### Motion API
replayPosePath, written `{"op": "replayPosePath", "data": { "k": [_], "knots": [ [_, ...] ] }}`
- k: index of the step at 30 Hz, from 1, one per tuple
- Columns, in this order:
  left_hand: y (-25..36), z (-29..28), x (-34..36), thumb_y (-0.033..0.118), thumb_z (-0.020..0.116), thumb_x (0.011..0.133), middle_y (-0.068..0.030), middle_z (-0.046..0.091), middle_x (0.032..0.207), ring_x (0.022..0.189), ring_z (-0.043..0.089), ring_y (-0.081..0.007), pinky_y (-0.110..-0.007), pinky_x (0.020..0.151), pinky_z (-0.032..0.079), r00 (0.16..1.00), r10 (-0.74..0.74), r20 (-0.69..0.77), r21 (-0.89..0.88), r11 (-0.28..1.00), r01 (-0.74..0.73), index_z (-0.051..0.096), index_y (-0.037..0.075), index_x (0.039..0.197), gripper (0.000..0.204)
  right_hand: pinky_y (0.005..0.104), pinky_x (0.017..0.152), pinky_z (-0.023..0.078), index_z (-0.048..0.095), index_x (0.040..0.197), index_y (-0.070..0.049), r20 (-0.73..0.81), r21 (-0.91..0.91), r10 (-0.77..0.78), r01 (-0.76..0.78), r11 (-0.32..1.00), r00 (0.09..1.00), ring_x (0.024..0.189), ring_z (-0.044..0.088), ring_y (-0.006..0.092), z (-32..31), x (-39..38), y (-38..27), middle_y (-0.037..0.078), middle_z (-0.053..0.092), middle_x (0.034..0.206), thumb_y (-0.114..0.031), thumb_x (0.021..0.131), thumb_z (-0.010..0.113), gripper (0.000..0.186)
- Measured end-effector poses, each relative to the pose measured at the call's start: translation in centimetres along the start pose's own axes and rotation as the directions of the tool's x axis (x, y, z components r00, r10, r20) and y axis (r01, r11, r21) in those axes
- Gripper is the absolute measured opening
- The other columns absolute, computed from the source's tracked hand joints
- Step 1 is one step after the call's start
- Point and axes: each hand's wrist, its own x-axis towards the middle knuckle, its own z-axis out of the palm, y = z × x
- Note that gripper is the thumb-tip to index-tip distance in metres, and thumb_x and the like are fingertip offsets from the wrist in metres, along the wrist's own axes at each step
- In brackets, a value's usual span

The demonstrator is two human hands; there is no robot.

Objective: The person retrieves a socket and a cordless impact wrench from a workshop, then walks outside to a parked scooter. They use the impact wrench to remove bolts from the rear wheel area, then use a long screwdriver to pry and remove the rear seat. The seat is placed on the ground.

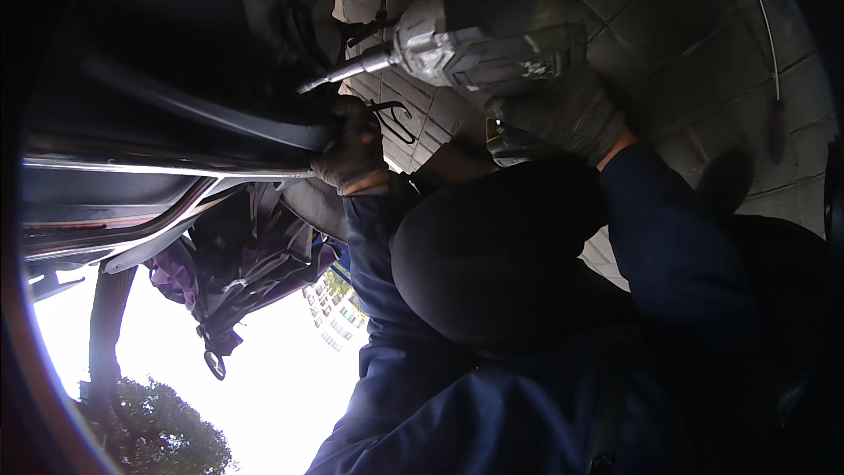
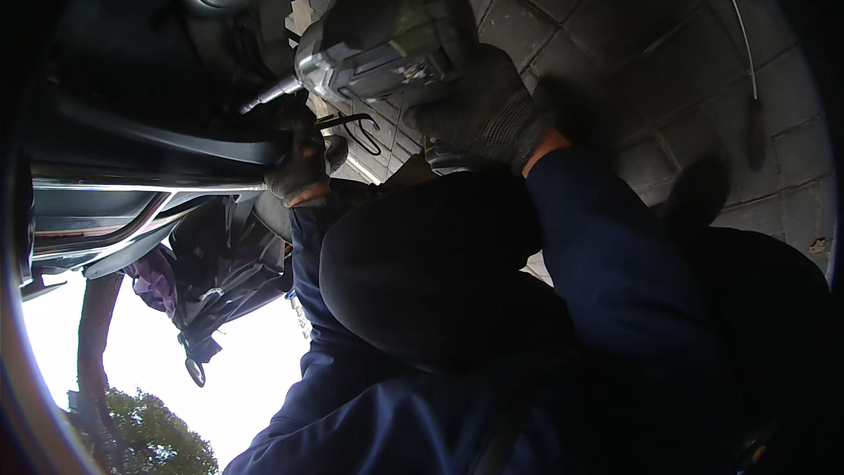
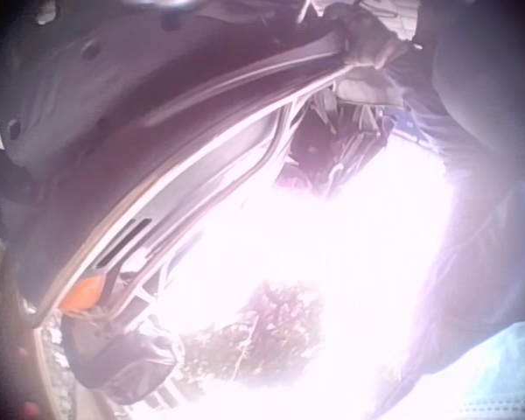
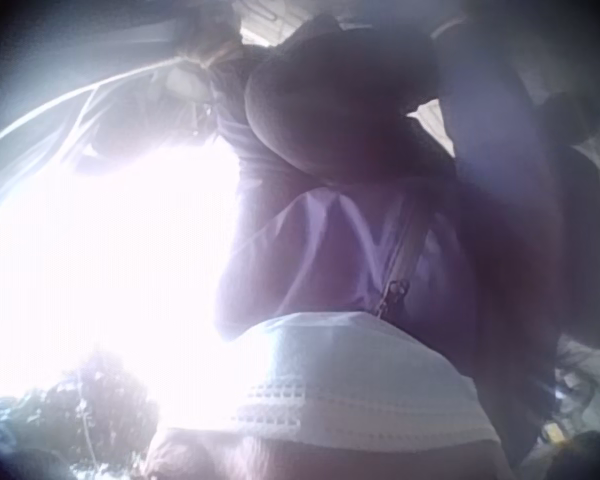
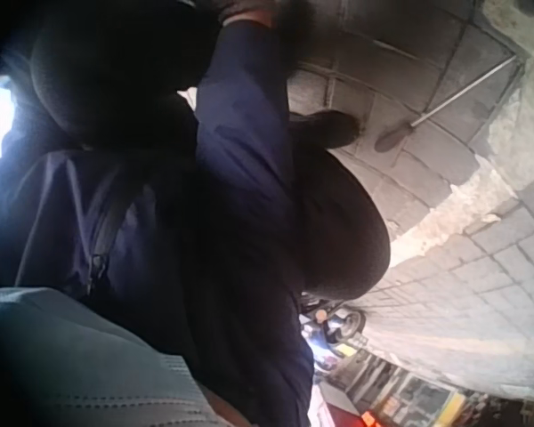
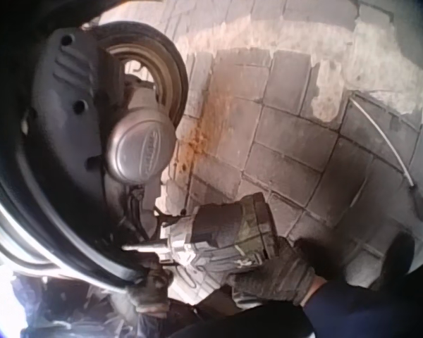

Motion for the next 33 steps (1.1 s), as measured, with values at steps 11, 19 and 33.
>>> {"op": "replayPosePath", "data": {
  "k": [11, 19, 33],
  "knots": [
    [-1.5, 1.2, -1.1, 0.010, 0.071, 0.062, -0.0103, 0.055, 0.110, 0.102, 0.053, -0.0241, -0.042, 0.095, 0.043, 0.893, -0.424, 0.152, -0.703, 0.588, 0.399, 0.051, 0.000, 0.111, 0.054, 0.0329, 0.066, 0.055, 0.059, 0.095, -0.002, 0.116, 0.418, 0.164, -0.198, 0.886, 0.980, 0.072, 0.064, 0.0213, 1.1, -0.5, -0.4, 0.007, 0.065, 0.083, -0.022, 0.069, 0.071, 0.034],
    [-1.4, -0.7, -0.5, 0.012, 0.069, 0.064, -0.0095, 0.055, 0.110, 0.102, 0.052, -0.0241, -0.036, 0.092, 0.045, 0.987, -0.084, 0.134, -0.275, 0.954, 0.118, 0.051, 0.002, 0.111, 0.051, 0.0394, 0.078, 0.047, 0.059, 0.103, -0.009, 0.088, -0.572, -0.687, 0.601, 0.558, 0.721, 0.089, 0.058, 0.0244, 5.6, 1.9, 6.9, 0.009, 0.062, 0.098, -0.028, 0.080, 0.058, 0.030],
    [-2.1, 0.9, -1.5, 0.032, 0.050, 0.085, -0.0071, 0.060, 0.106, 0.087, 0.064, -0.0199, -0.037, 0.067, 0.054, 0.826, -0.270, 0.495, -0.761, -0.593, 0.262, 0.053, 0.007, 0.110, 0.036, 0.0353, 0.068, 0.054, 0.059, 0.099, -0.005, -0.092, -0.027, -0.175, 0.173, 0.985, 0.980, 0.075, 0.063, 0.0206, 0.7, -1.4, -1.3, 0.007, 0.064, 0.087, -0.042, 0.072, 0.068, 0.047]
  ]
}}
